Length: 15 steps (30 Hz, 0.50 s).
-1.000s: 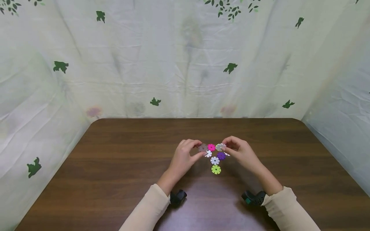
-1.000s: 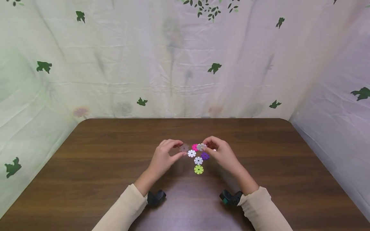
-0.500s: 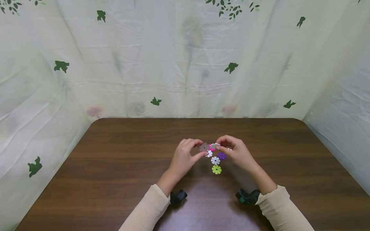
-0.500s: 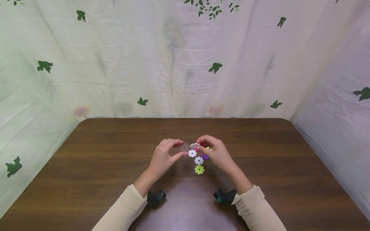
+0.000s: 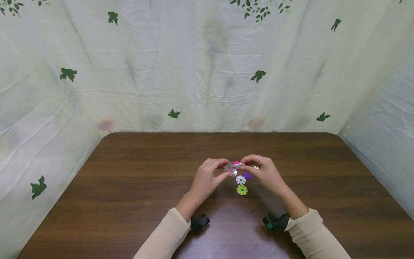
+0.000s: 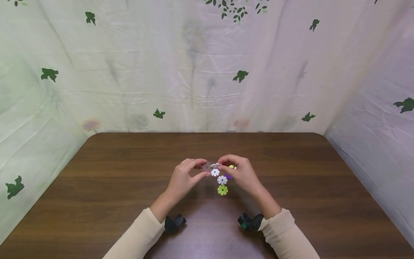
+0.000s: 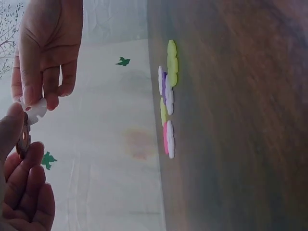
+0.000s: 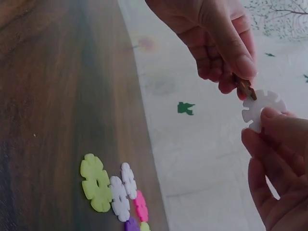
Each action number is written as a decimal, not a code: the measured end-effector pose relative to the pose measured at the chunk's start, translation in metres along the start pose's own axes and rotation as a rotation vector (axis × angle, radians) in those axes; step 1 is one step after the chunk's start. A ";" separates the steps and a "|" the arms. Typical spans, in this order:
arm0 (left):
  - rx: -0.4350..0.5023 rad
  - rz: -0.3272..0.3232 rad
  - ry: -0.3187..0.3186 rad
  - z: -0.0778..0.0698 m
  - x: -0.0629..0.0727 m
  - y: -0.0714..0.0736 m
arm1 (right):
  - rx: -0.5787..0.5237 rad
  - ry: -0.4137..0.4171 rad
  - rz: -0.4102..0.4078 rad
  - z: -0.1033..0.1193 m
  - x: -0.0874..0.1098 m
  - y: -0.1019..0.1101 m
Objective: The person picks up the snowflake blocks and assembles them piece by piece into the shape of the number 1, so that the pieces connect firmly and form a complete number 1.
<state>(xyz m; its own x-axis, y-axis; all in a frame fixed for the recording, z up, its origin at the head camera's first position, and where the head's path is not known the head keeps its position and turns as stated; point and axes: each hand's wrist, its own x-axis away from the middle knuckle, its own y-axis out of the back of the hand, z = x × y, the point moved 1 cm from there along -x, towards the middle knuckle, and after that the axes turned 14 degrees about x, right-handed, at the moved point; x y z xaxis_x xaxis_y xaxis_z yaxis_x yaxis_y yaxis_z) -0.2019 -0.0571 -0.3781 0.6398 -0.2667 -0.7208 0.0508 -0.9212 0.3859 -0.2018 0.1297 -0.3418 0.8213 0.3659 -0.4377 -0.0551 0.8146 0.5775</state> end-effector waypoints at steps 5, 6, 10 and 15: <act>0.041 -0.011 0.010 0.000 0.002 -0.002 | -0.017 0.000 -0.008 0.001 0.001 -0.002; 0.046 -0.015 0.010 0.000 0.002 -0.003 | -0.019 -0.003 -0.011 0.001 0.001 -0.002; 0.058 -0.024 0.001 0.003 0.003 -0.003 | -0.030 0.000 -0.012 0.001 0.001 -0.003; 0.054 -0.020 -0.007 0.005 0.003 -0.003 | -0.040 0.002 0.004 -0.001 0.001 -0.002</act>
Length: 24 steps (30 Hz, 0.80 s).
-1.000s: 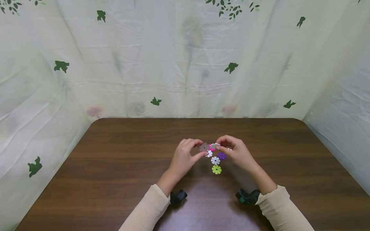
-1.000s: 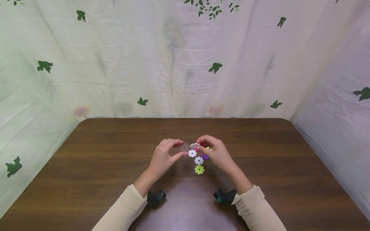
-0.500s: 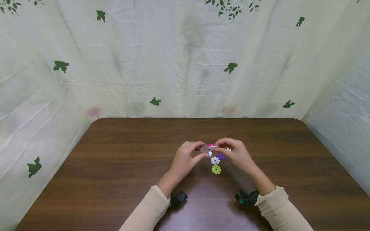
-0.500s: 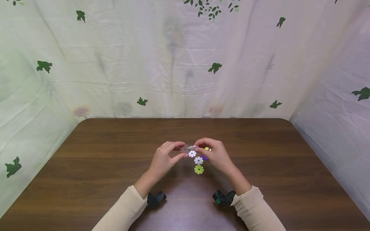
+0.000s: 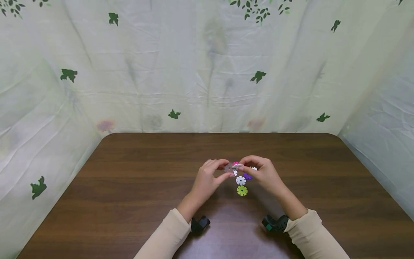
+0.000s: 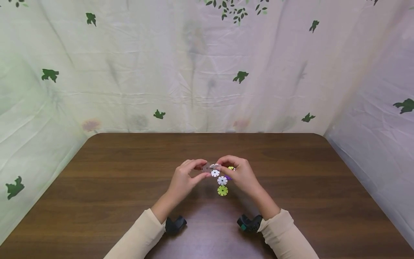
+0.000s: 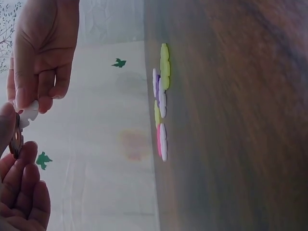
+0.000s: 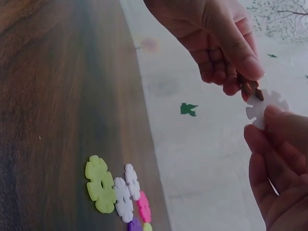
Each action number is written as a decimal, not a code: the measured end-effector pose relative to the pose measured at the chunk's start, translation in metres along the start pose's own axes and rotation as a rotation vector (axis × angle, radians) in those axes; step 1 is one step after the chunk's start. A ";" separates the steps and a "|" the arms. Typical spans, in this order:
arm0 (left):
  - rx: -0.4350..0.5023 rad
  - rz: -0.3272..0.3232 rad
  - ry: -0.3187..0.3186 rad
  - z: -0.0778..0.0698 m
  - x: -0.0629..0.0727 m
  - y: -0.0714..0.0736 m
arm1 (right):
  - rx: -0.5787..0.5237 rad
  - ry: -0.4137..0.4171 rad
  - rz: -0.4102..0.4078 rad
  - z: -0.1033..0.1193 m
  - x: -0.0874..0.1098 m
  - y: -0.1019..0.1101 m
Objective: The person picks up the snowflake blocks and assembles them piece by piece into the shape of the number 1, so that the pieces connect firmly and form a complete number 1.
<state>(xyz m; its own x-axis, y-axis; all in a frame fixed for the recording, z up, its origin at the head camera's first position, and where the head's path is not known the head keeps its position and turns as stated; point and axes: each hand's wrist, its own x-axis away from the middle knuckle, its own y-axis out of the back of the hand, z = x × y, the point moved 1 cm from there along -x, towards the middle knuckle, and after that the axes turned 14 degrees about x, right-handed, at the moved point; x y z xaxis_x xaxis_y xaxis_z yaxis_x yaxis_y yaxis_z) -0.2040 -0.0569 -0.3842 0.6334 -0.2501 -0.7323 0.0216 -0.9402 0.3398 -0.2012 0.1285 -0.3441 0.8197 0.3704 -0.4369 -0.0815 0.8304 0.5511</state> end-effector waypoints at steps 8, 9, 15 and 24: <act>-0.013 -0.014 -0.001 0.002 -0.001 0.002 | -0.030 -0.009 0.027 -0.001 0.000 0.002; -0.014 -0.014 -0.002 0.002 -0.001 0.002 | -0.031 -0.008 0.028 -0.001 0.000 0.002; -0.008 0.001 0.020 0.002 -0.001 0.003 | -0.054 -0.011 0.031 -0.002 0.000 0.002; 0.109 0.050 0.024 0.002 -0.001 0.002 | -0.149 -0.060 0.042 -0.015 0.000 -0.002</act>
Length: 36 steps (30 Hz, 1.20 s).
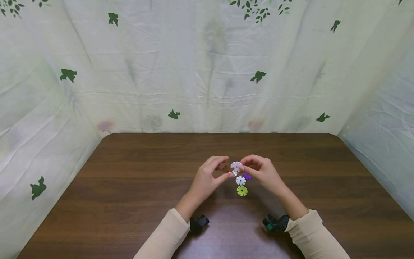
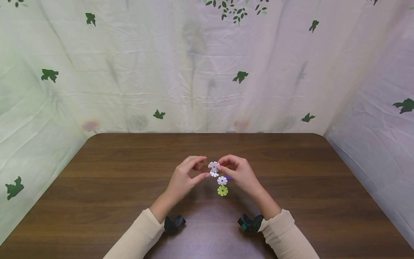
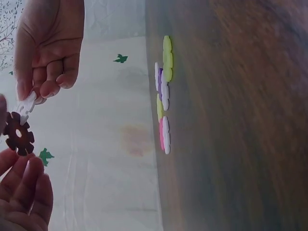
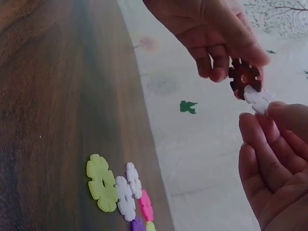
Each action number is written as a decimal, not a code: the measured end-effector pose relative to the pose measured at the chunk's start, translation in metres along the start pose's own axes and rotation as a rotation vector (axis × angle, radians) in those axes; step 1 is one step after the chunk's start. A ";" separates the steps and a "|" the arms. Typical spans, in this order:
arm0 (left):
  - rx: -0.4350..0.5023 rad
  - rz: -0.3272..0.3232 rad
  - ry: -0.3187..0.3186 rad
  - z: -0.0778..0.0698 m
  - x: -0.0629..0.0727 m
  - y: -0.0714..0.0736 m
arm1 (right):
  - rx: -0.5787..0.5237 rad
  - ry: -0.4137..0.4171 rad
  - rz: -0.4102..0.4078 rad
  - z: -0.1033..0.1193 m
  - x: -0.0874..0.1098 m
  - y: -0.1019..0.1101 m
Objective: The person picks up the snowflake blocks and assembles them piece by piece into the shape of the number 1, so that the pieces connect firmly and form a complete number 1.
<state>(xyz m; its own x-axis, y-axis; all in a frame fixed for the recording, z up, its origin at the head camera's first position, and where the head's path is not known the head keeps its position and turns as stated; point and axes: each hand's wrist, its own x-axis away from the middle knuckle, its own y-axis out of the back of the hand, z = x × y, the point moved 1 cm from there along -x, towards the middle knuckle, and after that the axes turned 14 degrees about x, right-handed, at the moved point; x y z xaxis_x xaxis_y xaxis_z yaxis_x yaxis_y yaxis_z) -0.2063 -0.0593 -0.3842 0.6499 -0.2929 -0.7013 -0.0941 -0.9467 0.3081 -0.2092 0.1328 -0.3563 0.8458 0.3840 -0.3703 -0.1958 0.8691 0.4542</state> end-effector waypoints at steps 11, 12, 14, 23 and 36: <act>0.018 0.034 -0.040 -0.003 0.001 -0.004 | -0.069 -0.028 0.042 -0.017 0.000 -0.007; 0.014 0.035 -0.038 -0.003 0.001 -0.005 | -0.075 -0.021 0.045 -0.017 0.000 -0.008; 0.005 0.036 -0.037 -0.003 0.002 -0.005 | -0.091 -0.008 0.051 -0.017 0.000 -0.009; -0.043 0.023 -0.048 -0.001 0.002 -0.005 | -0.035 0.004 0.055 -0.015 0.000 -0.005; -0.064 -0.024 -0.079 0.004 0.004 -0.004 | 0.140 -0.060 -0.005 -0.039 0.000 0.031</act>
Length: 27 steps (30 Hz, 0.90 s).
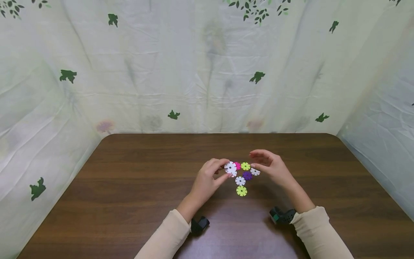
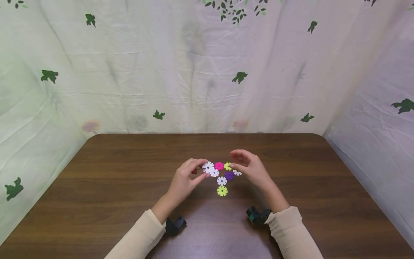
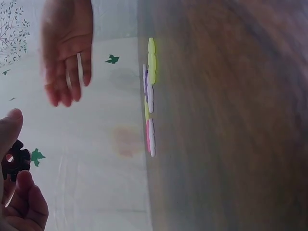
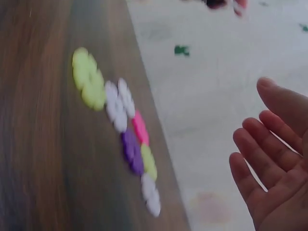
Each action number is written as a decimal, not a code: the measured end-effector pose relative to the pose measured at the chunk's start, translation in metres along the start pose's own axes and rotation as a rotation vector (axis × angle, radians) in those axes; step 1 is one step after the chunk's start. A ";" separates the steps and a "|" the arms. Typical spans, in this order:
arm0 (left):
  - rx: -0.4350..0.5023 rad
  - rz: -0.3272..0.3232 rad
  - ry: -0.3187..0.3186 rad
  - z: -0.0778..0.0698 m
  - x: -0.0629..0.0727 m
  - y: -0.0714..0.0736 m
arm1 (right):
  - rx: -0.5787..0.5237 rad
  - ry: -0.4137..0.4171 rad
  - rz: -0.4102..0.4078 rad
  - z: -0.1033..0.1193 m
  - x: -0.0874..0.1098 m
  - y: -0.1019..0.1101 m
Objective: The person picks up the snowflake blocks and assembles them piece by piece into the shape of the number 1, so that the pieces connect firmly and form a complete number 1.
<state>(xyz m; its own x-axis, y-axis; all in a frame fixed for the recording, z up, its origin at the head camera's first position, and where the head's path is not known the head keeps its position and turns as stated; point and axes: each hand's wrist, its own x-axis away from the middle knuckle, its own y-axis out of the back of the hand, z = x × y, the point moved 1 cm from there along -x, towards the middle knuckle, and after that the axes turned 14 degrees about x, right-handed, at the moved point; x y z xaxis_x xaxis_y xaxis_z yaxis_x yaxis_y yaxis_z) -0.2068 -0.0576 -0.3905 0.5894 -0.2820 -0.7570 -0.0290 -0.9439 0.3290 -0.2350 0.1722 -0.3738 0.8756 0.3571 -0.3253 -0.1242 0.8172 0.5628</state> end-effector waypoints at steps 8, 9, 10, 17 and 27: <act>-0.012 -0.020 0.001 0.002 0.001 0.001 | 0.065 -0.106 0.052 -0.037 0.002 0.002; -0.015 -0.021 0.004 0.002 0.001 0.001 | 0.079 -0.112 0.055 -0.040 0.002 0.002; -0.018 -0.022 0.006 0.002 0.001 0.001 | 0.085 -0.119 0.058 -0.043 0.003 0.001; -0.014 -0.036 0.020 0.003 0.002 0.000 | 0.127 -0.123 0.099 -0.058 0.006 -0.002; -0.001 -0.025 0.051 0.006 0.004 0.000 | 0.349 -0.085 0.102 -0.071 0.008 -0.007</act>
<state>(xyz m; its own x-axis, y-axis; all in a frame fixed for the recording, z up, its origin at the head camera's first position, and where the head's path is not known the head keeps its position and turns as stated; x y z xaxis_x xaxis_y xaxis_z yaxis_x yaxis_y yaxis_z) -0.2089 -0.0598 -0.3966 0.6307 -0.2487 -0.7351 -0.0126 -0.9504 0.3107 -0.2600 0.2018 -0.4346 0.9043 0.3782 -0.1982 -0.0591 0.5706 0.8191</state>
